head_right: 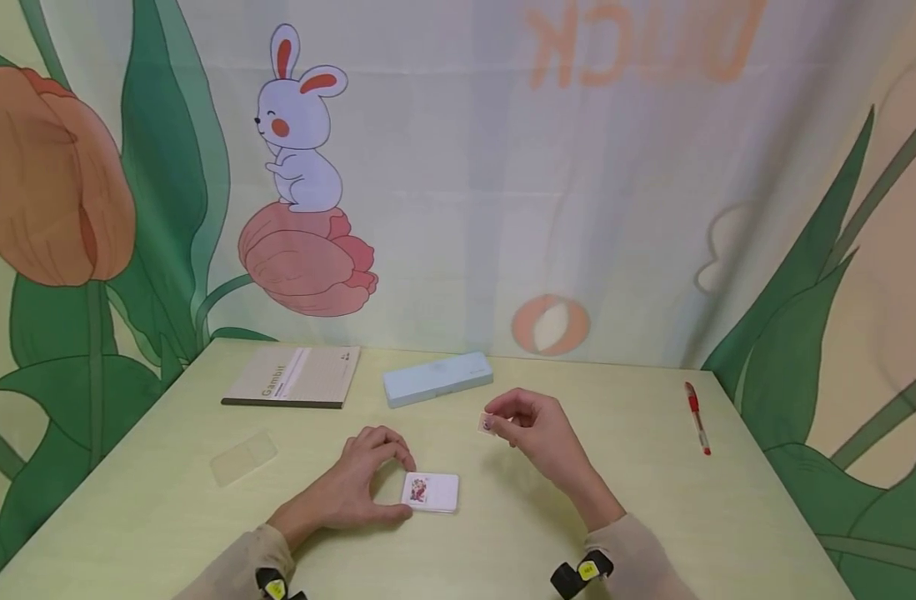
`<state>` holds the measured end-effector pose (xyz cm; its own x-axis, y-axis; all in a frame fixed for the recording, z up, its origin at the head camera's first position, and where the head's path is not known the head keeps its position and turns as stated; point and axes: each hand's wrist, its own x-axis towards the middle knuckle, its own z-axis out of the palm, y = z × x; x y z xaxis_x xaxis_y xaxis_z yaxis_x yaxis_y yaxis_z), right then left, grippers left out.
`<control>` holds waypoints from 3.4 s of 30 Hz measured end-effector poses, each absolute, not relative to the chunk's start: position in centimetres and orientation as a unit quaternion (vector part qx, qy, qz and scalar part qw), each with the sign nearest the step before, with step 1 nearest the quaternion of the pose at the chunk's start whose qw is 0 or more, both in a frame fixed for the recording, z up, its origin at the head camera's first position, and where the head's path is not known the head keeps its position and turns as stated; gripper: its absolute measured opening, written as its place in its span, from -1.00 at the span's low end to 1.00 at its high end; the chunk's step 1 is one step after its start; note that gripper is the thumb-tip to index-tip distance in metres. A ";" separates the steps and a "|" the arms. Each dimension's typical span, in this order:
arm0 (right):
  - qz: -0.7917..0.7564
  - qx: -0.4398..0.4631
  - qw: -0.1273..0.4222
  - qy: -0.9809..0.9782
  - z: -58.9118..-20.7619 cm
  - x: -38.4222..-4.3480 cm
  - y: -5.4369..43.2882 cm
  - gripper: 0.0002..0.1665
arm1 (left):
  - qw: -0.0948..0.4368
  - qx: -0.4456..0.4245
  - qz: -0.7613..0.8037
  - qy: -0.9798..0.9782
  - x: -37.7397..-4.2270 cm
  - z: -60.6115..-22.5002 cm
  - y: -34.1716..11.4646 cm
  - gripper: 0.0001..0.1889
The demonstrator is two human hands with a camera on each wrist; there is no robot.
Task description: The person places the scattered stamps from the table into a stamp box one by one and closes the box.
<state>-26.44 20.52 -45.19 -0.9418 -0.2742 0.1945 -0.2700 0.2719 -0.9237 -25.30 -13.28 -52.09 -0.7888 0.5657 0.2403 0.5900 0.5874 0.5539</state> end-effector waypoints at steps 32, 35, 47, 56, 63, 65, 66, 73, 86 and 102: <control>-0.462 -0.218 0.050 0.858 -49.6 -24.0 15.4 -0.89 | 0.020 -0.325 -0.319 -0.890 -25.4 -52.1 -13.3 -0.51; -0.446 -0.228 0.042 0.864 -49.6 -24.1 15.5 -0.89 | 0.023 -0.327 -0.322 -0.888 -25.4 -52.1 -13.3 -0.50; -0.430 -0.240 0.045 0.869 -49.9 -24.0 15.5 -0.86 | 0.031 -0.329 -0.314 -0.890 -25.4 -52.2 -13.3 -0.50; -0.452 -0.213 0.054 0.865 -49.6 -24.2 15.6 -0.86 | 0.024 -0.326 -0.320 -0.889 -25.3 -52.0 -13.3 -0.51; -0.457 -0.209 0.036 0.864 -49.7 -24.4 15.9 -0.92 | 0.027 -0.325 -0.316 -0.891 -25.2 -51.9 -13.4 -0.50; -0.455 -0.207 0.029 0.866 -49.8 -24.4 16.1 -0.92 | 0.027 -0.326 -0.317 -0.890 -25.2 -51.9 -13.4 -0.50; -0.455 -0.204 0.027 0.867 -49.8 -24.4 16.2 -0.91 | 0.027 -0.326 -0.318 -0.890 -25.2 -51.9 -13.4 -0.51; -0.422 -0.220 0.036 0.879 -50.5 -23.8 17.5 -0.62 | 0.022 -0.326 -0.316 -0.891 -25.3 -51.9 -13.3 -0.50; -0.377 -0.231 0.034 0.896 -50.9 -22.8 17.7 -0.36 | 0.025 -0.324 -0.318 -0.891 -25.2 -52.0 -13.3 -0.50; -0.382 -0.232 0.030 0.894 -50.7 -22.6 17.5 -0.39 | -0.007 -0.304 -0.351 -0.886 -25.2 -50.0 -14.1 -0.22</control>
